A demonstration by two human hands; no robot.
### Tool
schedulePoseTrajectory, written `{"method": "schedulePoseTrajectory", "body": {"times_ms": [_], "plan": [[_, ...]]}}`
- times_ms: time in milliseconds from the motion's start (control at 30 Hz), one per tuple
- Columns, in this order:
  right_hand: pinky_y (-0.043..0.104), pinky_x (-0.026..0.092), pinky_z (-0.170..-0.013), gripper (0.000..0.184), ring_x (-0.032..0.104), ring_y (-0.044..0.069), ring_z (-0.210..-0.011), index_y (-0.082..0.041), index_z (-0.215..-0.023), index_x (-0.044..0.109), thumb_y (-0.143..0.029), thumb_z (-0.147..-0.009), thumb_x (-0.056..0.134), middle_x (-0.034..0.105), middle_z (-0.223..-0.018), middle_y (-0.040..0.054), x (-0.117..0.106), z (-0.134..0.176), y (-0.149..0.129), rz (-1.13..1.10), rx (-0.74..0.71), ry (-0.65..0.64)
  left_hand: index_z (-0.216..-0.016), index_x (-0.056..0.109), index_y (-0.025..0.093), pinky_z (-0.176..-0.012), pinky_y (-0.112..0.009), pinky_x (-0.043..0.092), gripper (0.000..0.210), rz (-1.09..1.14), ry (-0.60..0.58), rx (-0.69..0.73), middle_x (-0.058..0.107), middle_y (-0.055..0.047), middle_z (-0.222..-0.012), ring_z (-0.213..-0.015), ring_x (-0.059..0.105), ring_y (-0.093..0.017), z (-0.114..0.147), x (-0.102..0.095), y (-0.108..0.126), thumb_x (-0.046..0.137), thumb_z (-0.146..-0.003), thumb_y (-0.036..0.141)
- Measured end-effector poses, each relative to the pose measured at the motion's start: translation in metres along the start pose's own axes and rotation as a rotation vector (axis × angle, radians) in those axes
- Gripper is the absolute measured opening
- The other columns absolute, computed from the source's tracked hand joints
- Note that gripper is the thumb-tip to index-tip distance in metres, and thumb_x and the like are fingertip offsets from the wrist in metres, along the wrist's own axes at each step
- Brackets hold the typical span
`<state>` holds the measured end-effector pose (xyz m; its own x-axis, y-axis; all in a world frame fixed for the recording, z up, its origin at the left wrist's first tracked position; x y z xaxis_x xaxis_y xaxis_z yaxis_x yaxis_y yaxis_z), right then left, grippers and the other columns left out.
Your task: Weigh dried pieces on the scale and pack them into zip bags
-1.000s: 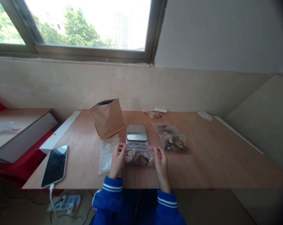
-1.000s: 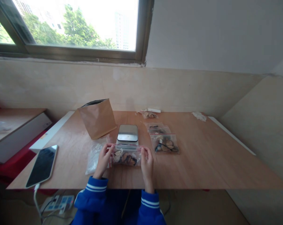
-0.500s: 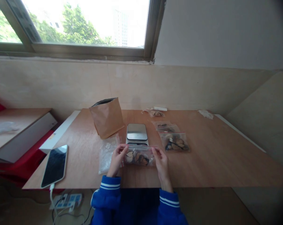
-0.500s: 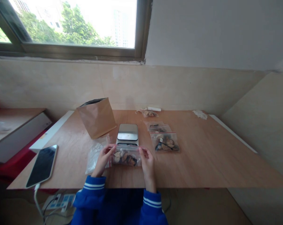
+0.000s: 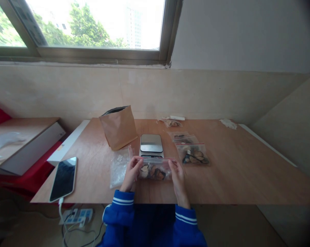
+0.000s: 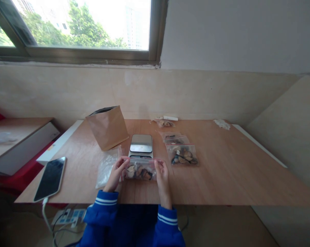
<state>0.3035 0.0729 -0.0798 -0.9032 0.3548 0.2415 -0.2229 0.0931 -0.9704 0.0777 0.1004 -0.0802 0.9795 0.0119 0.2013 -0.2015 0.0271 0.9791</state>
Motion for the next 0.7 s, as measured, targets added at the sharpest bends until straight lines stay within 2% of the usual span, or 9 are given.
{"method": "schedulePoseTrajectory", "body": {"times_ms": [100, 200, 300, 467, 600, 700], "plan": [[0.030, 0.054, -0.070, 0.041, 0.069, 0.020, -0.079, -0.021, -0.096, 0.063, -0.050, -0.071, 0.075, 0.075, -0.087, 0.0064, 0.000, 0.000, 0.002, -0.029, 0.016, -0.001, -0.103, 0.062, 0.018, -0.040, -0.018, 0.029, 0.040, -0.024, -0.068, -0.066, 0.059, 0.002, -0.075, -0.045, 0.042, -0.004, 0.003, 0.007, -0.007, 0.068, -0.077, 0.048], [0.029, 0.053, -0.066, 0.038, 0.068, 0.020, -0.078, -0.019, -0.092, 0.064, -0.051, -0.073, 0.073, 0.075, -0.088, 0.0074, 0.003, 0.000, 0.004, 0.022, 0.011, -0.026, -0.102, 0.062, 0.017, -0.036, -0.018, 0.022, 0.040, -0.056, -0.081, -0.089, 0.060, 0.001, -0.073, -0.040, 0.035, -0.003, 0.005, 0.011, -0.008, 0.068, -0.077, 0.048], [0.028, 0.052, -0.065, 0.033, 0.067, 0.018, -0.075, -0.019, -0.088, 0.066, -0.050, -0.077, 0.068, 0.074, -0.089, 0.0067, 0.005, 0.001, 0.002, 0.064, -0.031, -0.040, -0.090, 0.062, 0.017, -0.037, -0.017, 0.024, 0.033, -0.046, -0.051, -0.072, 0.060, 0.001, -0.071, -0.041, 0.037, -0.003, 0.006, 0.011, -0.004, 0.068, -0.077, 0.047], [0.028, 0.053, -0.065, 0.032, 0.066, 0.018, -0.073, -0.020, -0.090, 0.065, -0.049, -0.076, 0.070, 0.073, -0.089, 0.0053, 0.004, 0.002, 0.005, 0.050, -0.030, -0.027, -0.087, 0.063, 0.018, -0.038, -0.018, 0.026, 0.034, -0.061, -0.032, -0.062, 0.057, 0.003, -0.066, -0.044, 0.040, -0.005, 0.005, 0.008, -0.002, 0.069, -0.075, 0.048], [0.030, 0.055, -0.070, 0.031, 0.067, 0.019, -0.078, -0.020, -0.085, 0.065, -0.047, -0.073, 0.073, 0.072, -0.085, 0.0037, 0.000, 0.001, 0.004, 0.021, -0.054, 0.008, -0.084, 0.063, 0.016, -0.047, -0.018, 0.036, 0.033, -0.089, -0.023, -0.032, 0.060, 0.000, -0.070, -0.057, 0.051, -0.010, 0.005, 0.006, 0.002, 0.071, -0.074, 0.047], [0.028, 0.054, -0.066, 0.031, 0.066, 0.018, -0.073, -0.020, -0.082, 0.065, -0.048, -0.072, 0.073, 0.070, -0.078, 0.0021, -0.004, 0.000, 0.005, 0.039, -0.052, 0.037, -0.082, 0.064, 0.016, -0.054, -0.020, 0.041, 0.032, -0.106, -0.062, -0.024, 0.063, -0.002, -0.074, -0.063, 0.055, -0.012, 0.007, 0.009, 0.006, 0.071, -0.073, 0.046]]}}
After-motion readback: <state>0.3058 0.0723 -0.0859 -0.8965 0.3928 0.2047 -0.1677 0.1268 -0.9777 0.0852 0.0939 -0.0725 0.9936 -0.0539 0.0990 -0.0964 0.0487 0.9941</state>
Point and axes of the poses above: each hand's wrist, its own z-axis away from the middle knuckle, its own x-axis out of the palm, y = z × x, the point moved 10 cm from there along -z, towards the middle knuckle
